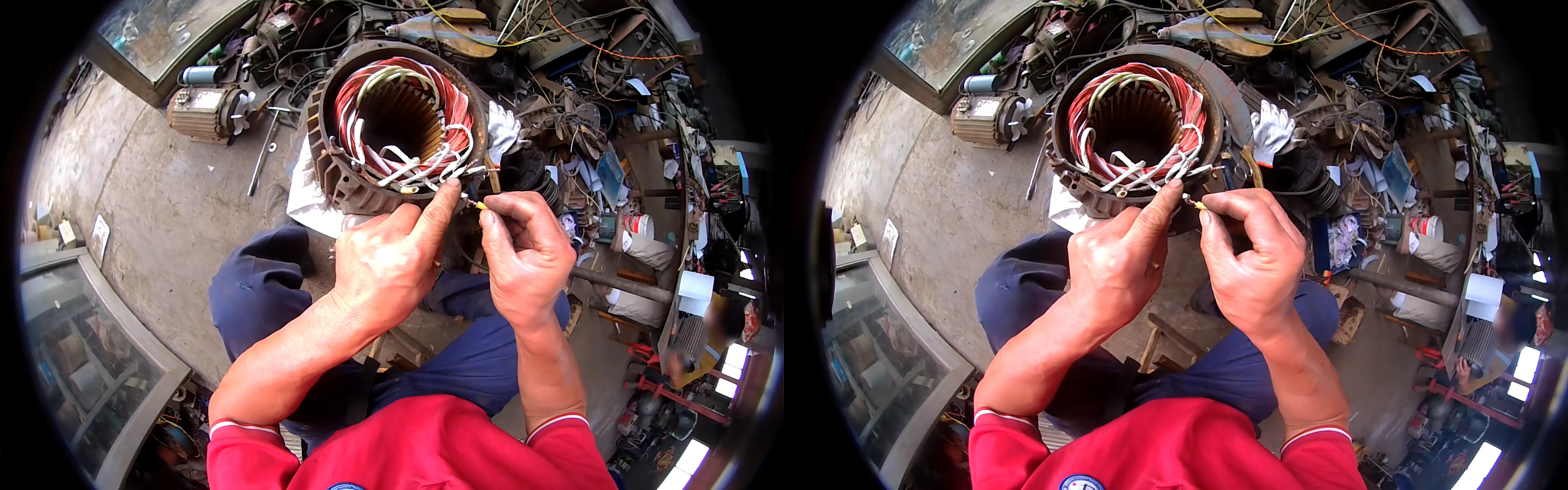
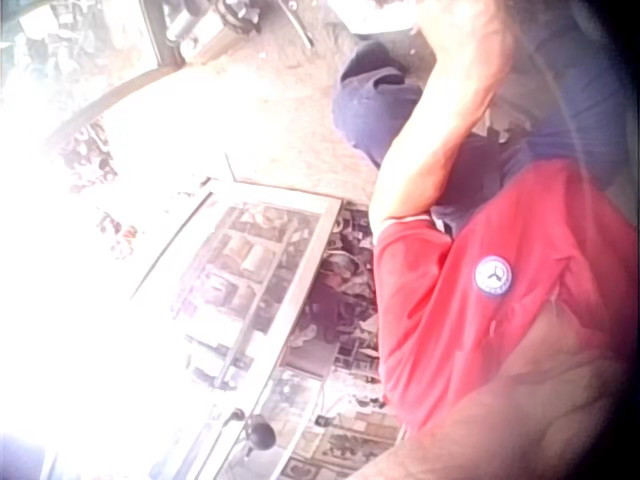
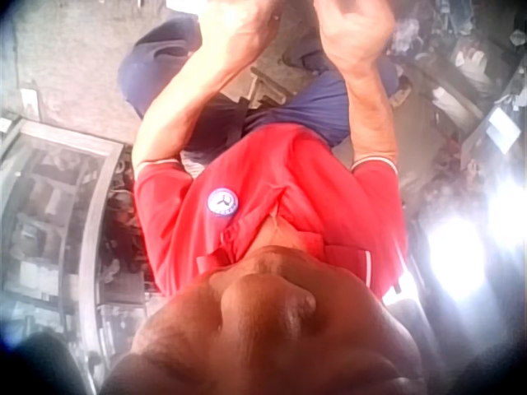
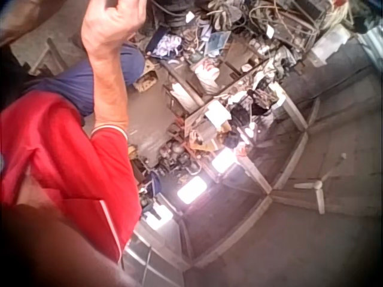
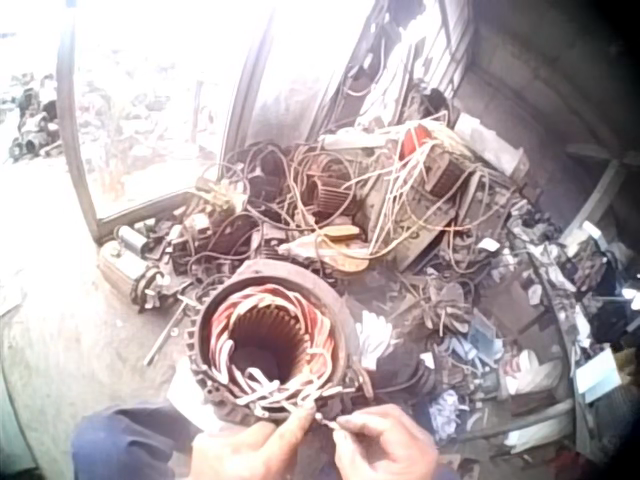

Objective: The person sits on the floor and repairs an electric motor stator. They use pliers to strip the insulation from wires and connect them to the stator terminals.

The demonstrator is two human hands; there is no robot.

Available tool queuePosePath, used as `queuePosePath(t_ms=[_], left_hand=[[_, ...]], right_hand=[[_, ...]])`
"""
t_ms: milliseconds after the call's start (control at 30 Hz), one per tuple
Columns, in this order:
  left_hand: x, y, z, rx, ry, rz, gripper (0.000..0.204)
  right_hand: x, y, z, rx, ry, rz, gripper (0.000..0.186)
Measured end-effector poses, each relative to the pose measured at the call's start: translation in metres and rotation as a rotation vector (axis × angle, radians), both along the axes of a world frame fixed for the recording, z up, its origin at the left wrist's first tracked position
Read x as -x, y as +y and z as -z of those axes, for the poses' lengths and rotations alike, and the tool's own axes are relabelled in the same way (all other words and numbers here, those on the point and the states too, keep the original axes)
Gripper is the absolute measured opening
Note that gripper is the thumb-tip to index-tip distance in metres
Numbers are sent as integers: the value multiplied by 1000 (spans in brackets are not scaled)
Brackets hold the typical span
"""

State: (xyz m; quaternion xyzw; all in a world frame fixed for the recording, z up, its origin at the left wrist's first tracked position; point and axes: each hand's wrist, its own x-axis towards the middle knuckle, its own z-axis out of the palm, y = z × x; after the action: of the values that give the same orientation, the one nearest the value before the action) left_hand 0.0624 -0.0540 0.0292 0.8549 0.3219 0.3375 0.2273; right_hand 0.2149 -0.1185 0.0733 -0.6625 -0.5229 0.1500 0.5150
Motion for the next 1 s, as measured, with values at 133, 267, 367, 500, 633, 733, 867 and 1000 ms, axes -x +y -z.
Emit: queuePosePath(t_ms=[133, 267, 367, 500, 633, 733, 867, 1000], left_hand=[[0, 0, 4, -16, -12, -9, 67], [-1, -1, 3, -12, 2, -12, 66], [-1, -1, 2, -13, 14, -20, 65], [1, 0, 0, -16, 17, -19, 64], [0, 0, 0, -17, 13, -17, 63], [1, -1, 0, -26, 20, -23, 62], [0, 0, -1, -37, 29, -27, 61], [-1, -1, 0, -34, 8, -33, 63]], right_hand=[[1, 1, -4, -18, -139, 13, 17], [1, 0, -4, -6, -117, 33, 17], [1, 0, -5, 2, -146, 29, 16], [0, 0, -6, 20, -179, 21, 16], [1, 1, -5, 16, -165, 29, 16], [3, 4, -4, 11, -251, 1, 17], [2, 9, -4, -7, -350, -39, 20], [2, 7, -4, 41, -171, -24, 20]])
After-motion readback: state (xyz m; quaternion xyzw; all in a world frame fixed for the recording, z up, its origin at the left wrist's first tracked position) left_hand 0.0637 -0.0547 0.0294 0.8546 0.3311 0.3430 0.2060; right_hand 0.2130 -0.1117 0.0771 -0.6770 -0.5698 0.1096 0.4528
